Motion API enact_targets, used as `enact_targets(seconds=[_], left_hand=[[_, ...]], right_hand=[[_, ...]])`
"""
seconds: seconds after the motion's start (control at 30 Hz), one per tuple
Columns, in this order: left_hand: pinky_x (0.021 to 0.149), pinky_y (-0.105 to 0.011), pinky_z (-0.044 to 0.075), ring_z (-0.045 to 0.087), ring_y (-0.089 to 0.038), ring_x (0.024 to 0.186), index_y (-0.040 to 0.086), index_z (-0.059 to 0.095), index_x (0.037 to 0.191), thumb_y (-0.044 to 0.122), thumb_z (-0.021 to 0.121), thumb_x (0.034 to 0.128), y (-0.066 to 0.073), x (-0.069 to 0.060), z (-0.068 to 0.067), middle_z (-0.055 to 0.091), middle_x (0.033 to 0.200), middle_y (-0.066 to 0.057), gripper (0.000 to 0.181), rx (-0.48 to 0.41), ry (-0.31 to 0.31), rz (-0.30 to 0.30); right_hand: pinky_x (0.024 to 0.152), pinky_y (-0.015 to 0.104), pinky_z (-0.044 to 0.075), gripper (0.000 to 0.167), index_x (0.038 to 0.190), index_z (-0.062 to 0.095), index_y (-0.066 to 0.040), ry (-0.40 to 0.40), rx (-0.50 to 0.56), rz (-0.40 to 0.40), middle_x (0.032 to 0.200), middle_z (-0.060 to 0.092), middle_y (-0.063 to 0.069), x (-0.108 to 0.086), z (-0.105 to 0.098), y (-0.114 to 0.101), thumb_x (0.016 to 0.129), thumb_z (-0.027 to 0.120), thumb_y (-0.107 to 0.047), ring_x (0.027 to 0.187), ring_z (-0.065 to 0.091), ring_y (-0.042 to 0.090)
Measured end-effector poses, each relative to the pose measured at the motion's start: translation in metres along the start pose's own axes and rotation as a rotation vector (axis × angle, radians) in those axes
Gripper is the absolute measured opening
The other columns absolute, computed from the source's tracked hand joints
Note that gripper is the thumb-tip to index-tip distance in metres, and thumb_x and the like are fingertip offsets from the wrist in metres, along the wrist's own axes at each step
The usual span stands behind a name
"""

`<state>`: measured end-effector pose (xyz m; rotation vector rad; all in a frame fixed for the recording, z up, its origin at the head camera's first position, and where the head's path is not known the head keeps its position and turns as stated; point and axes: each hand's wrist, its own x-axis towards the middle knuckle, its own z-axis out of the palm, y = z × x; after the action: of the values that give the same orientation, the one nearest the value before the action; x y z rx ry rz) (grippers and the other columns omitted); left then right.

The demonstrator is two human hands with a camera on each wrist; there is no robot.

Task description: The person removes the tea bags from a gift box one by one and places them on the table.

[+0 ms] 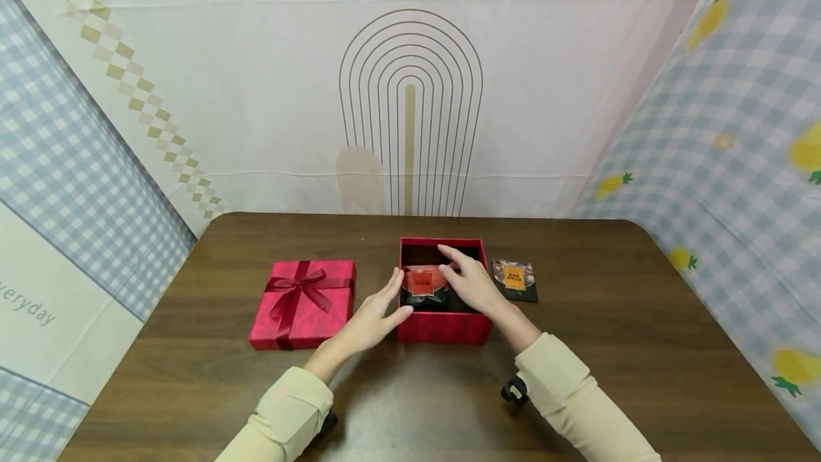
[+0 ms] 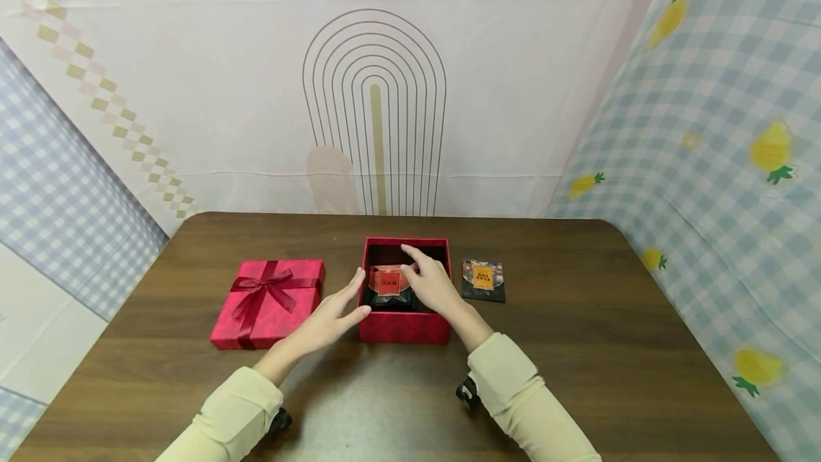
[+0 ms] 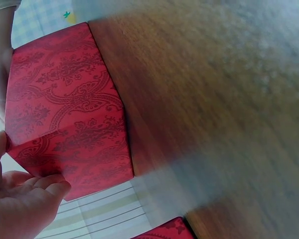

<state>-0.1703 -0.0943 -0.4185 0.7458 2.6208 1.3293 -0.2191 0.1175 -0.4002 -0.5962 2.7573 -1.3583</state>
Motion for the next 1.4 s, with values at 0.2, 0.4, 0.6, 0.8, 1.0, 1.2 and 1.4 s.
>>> enact_targets(seconds=[0.2,0.4,0.6,0.8,1.0,1.2,1.4], left_hand=[[0.107,-0.047,0.022,0.021,-0.032,0.135,-0.005,0.017,0.143,0.020,0.052,0.0935,-0.001,0.001,0.001,0.012,0.149,-0.021,0.065,0.012,0.016,0.024],[0.107,-0.047,0.023,0.022,-0.032,0.134,-0.006,0.017,0.142,0.019,0.051,0.0936,0.000,0.000,0.001,0.012,0.149,-0.023,0.065,0.017,0.020,0.028],[0.108,-0.044,0.021,0.021,-0.028,0.135,-0.004,0.016,0.143,0.020,0.051,0.0938,0.001,-0.001,0.001,0.011,0.150,-0.018,0.065,0.013,0.014,0.012],[0.108,-0.044,0.022,0.022,-0.028,0.135,-0.003,0.016,0.143,0.019,0.052,0.0936,0.000,-0.001,0.001,0.010,0.150,-0.017,0.065,0.010,0.018,0.009],[0.108,-0.044,0.022,0.021,-0.028,0.135,-0.002,0.015,0.144,0.020,0.051,0.0939,0.001,0.000,0.002,0.010,0.150,-0.017,0.065,0.012,0.011,0.010],[0.108,-0.044,0.021,0.020,-0.028,0.136,-0.001,0.014,0.144,0.021,0.051,0.0942,0.001,0.000,0.002,0.009,0.151,-0.017,0.066,-0.004,0.005,0.003],[0.108,-0.044,0.021,0.019,-0.028,0.136,-0.002,0.014,0.144,0.022,0.051,0.0943,-0.001,0.001,0.002,0.008,0.151,-0.016,0.066,-0.008,0.001,0.003]], right_hand=[[0.089,0.048,0.042,0.044,0.135,0.041,0.000,-0.122,-0.114,0.138,0.128,0.051,0.021,0.007,0.005,0.001,0.094,0.048,-0.014,0.106,0.055,0.032],[0.101,0.049,0.032,0.049,0.136,0.036,0.007,-0.240,-0.250,0.217,0.136,0.041,0.024,0.009,0.010,0.001,0.093,0.049,-0.016,0.125,0.039,0.036],[0.104,0.049,0.028,0.051,0.139,0.030,0.006,-0.380,-0.241,0.244,0.139,0.036,0.025,0.010,0.012,0.003,0.095,0.045,-0.016,0.129,0.034,0.036],[0.105,0.049,0.026,0.049,0.139,0.032,0.004,-0.432,-0.226,0.211,0.142,0.034,0.022,0.009,0.013,0.006,0.096,0.044,-0.017,0.130,0.033,0.034],[0.101,0.047,0.033,0.044,0.134,0.042,0.004,-0.371,-0.264,0.172,0.135,0.045,0.020,0.008,0.012,0.003,0.096,0.046,-0.017,0.125,0.041,0.032],[0.092,0.045,0.042,0.035,0.123,0.055,0.002,-0.262,-0.203,0.126,0.121,0.057,0.018,0.010,0.010,0.005,0.094,0.049,-0.017,0.110,0.053,0.030],[0.096,0.048,0.038,0.043,0.132,0.048,-0.004,-0.344,-0.111,0.107,0.133,0.047,0.018,0.012,0.010,0.012,0.096,0.045,-0.027,0.120,0.045,0.033]])
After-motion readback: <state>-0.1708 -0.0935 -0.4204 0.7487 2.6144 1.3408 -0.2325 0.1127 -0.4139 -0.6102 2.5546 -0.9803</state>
